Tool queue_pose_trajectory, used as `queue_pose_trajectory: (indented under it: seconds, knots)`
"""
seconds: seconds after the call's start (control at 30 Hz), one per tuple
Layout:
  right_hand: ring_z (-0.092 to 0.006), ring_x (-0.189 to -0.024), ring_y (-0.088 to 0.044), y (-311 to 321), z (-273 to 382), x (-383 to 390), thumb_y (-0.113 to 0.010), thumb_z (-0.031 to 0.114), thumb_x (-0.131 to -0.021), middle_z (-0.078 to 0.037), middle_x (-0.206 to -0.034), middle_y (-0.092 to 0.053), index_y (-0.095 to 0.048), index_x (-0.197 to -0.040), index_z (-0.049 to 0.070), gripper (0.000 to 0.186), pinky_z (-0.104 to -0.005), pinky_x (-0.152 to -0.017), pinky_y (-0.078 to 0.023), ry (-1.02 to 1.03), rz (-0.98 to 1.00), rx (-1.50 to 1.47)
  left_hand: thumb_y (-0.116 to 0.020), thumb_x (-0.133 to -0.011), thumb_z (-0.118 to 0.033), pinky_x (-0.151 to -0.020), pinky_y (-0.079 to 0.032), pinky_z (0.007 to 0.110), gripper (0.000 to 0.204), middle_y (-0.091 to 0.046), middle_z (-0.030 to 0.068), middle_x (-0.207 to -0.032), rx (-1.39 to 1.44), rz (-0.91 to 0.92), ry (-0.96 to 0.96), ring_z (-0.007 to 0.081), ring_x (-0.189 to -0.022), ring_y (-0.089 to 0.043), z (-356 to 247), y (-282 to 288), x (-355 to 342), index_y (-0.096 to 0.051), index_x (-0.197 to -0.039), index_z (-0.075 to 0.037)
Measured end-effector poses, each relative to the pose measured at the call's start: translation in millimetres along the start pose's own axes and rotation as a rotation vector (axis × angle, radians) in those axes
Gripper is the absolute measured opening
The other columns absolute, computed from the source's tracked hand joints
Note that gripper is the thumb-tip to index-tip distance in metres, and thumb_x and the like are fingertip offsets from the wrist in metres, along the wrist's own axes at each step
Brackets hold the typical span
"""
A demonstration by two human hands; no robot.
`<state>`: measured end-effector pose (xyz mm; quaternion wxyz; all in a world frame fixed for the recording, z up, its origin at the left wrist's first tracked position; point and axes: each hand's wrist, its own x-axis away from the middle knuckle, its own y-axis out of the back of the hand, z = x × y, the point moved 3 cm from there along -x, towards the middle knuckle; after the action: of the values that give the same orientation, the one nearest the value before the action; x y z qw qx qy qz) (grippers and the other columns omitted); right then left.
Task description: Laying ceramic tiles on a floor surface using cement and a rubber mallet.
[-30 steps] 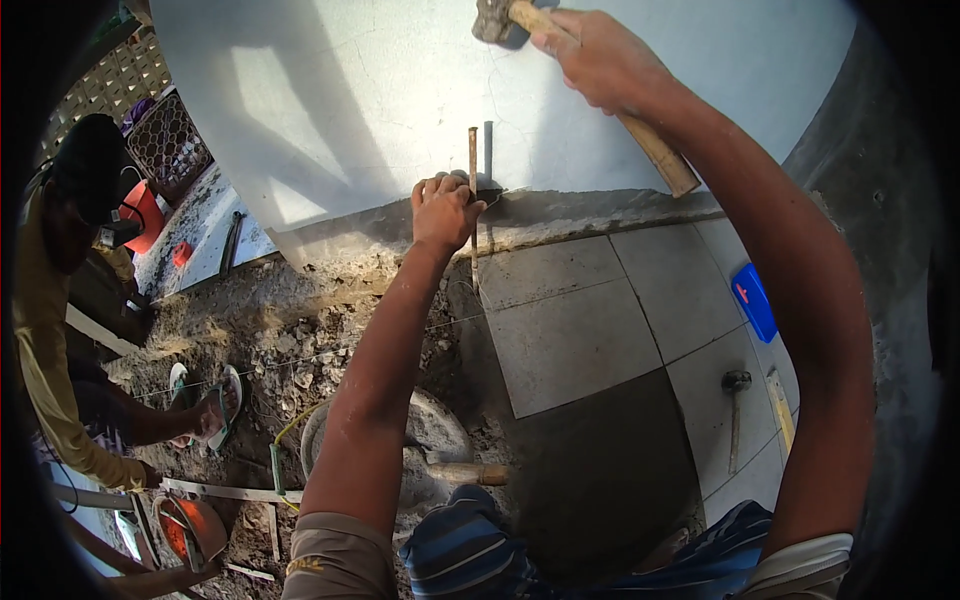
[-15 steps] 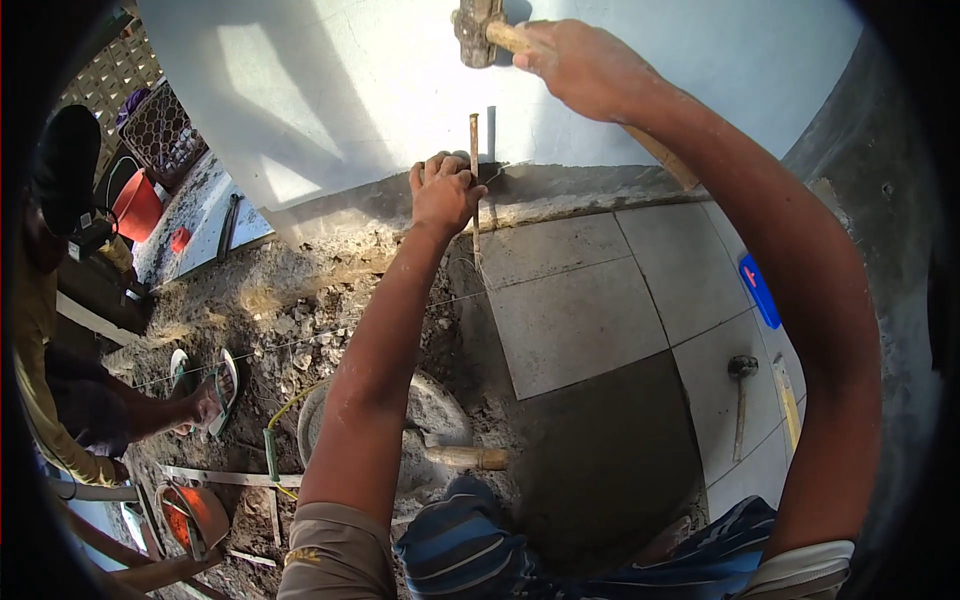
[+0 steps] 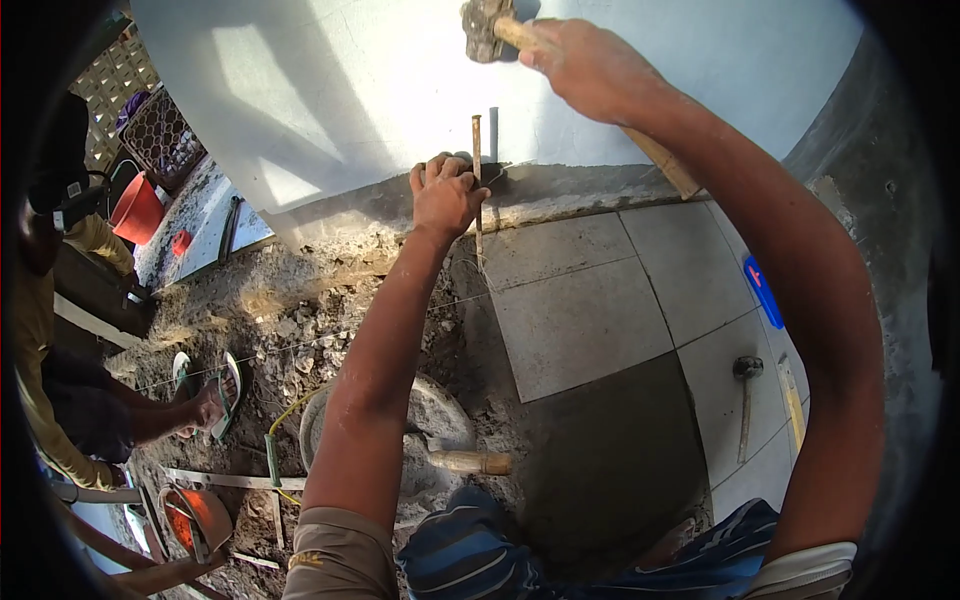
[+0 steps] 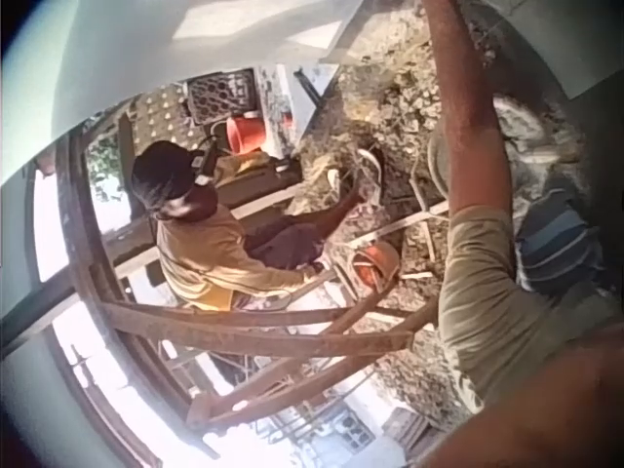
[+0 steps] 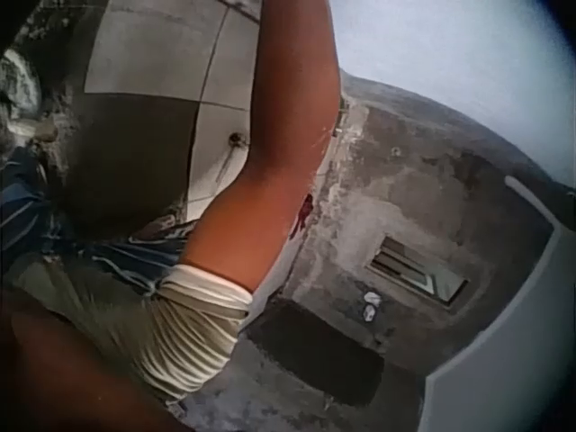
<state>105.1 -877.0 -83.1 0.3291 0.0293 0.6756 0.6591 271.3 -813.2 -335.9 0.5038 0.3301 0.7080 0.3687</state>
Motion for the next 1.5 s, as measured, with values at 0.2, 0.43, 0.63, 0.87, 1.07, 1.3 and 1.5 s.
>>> queue_pose_trajectory:
  seconds: [0.2, 0.43, 0.63, 0.87, 1.07, 1.3, 1.5]
  knots:
    - [-0.0313, -0.080, -0.067, 51, 30, -4, -0.049, 0.032, -0.107, -0.020, -0.093, -0.069, -0.061, -0.128, -0.003, 0.042, -0.0451, -0.076, -0.053, -0.146, -0.301, -0.141, -0.068, -0.093, -0.046, -0.120, -0.018, 0.057, 0.035, -0.058, 0.0023, -0.135, 0.027, 0.022, 0.007, 0.0262, -0.142, -0.038, -7, -1, 0, -0.079, -0.106, -0.015]
    - [-0.0269, -0.088, -0.071, -34, -1, 13, -0.050, 0.029, -0.108, -0.015, -0.099, -0.072, -0.064, -0.125, 0.000, 0.036, -0.0476, -0.083, -0.055, -0.149, 0.318, 0.126, -0.068, -0.093, -0.044, -0.121, -0.015, 0.059, 0.035, -0.058, 0.0031, -0.137, 0.009, 0.066, 0.037, 0.0268, -0.144, -0.036, 3, -6, 2, -0.078, -0.109, -0.015]
    - [-0.0258, -0.079, -0.065, 88, -2, -22, -0.047, 0.025, -0.108, -0.015, -0.094, -0.069, -0.062, -0.128, -0.005, 0.039, -0.0408, -0.075, -0.052, 0.318, -0.610, -0.150, -0.069, -0.091, -0.045, -0.118, -0.020, 0.059, 0.035, -0.060, 0.0049, -0.132, 0.006, -0.057, -0.006, 0.0294, -0.140, -0.040, 5, -11, 3, -0.078, -0.099, -0.013]
    - [-0.0249, -0.072, -0.070, -44, -8, -1, -0.051, 0.028, -0.107, -0.016, -0.083, -0.071, -0.064, -0.114, 0.000, 0.031, -0.0438, -0.071, -0.058, 0.023, 0.184, 0.089, -0.068, -0.093, -0.044, -0.121, -0.014, 0.058, 0.035, -0.058, 0.0036, -0.138, 0.021, 0.057, 0.028, 0.0272, -0.144, -0.036, -9, -1, 0, -0.079, -0.109, -0.016]
    - [-0.0312, -0.112, -0.067, -11, -3, 14, -0.053, 0.037, -0.106, -0.023, -0.123, -0.068, -0.051, -0.147, 0.001, 0.054, -0.0480, -0.102, -0.049, -0.080, 0.188, 0.074, -0.070, -0.089, -0.044, -0.118, -0.018, 0.059, 0.035, -0.059, 0.0043, -0.130, 0.044, -0.040, 0.000, 0.0299, -0.139, -0.040, 2, -12, 4, -0.078, -0.099, -0.011]
    - [-0.0074, -0.056, -0.046, 151, 70, -14, -0.050, 0.025, -0.108, 0.001, -0.070, -0.053, -0.063, -0.128, 0.000, 0.034, -0.0256, -0.052, -0.044, 0.053, -0.746, -0.393, -0.067, -0.093, -0.044, -0.121, -0.013, 0.058, 0.034, -0.057, 0.0051, -0.136, 0.013, 0.047, 0.043, 0.0266, -0.143, -0.037, -5, -5, 1, -0.079, -0.108, -0.015]
    - [-0.0343, -0.089, -0.072, -58, 12, 7, -0.055, 0.031, -0.105, -0.022, -0.095, -0.072, -0.062, -0.123, -0.001, 0.038, -0.0476, -0.084, -0.057, 0.036, 0.146, 0.166, -0.068, -0.091, -0.043, -0.121, -0.014, 0.059, 0.034, -0.058, 0.0043, -0.136, 0.005, 0.022, 0.020, 0.0270, -0.144, -0.036, 5, 0, 5, -0.080, -0.108, -0.016]
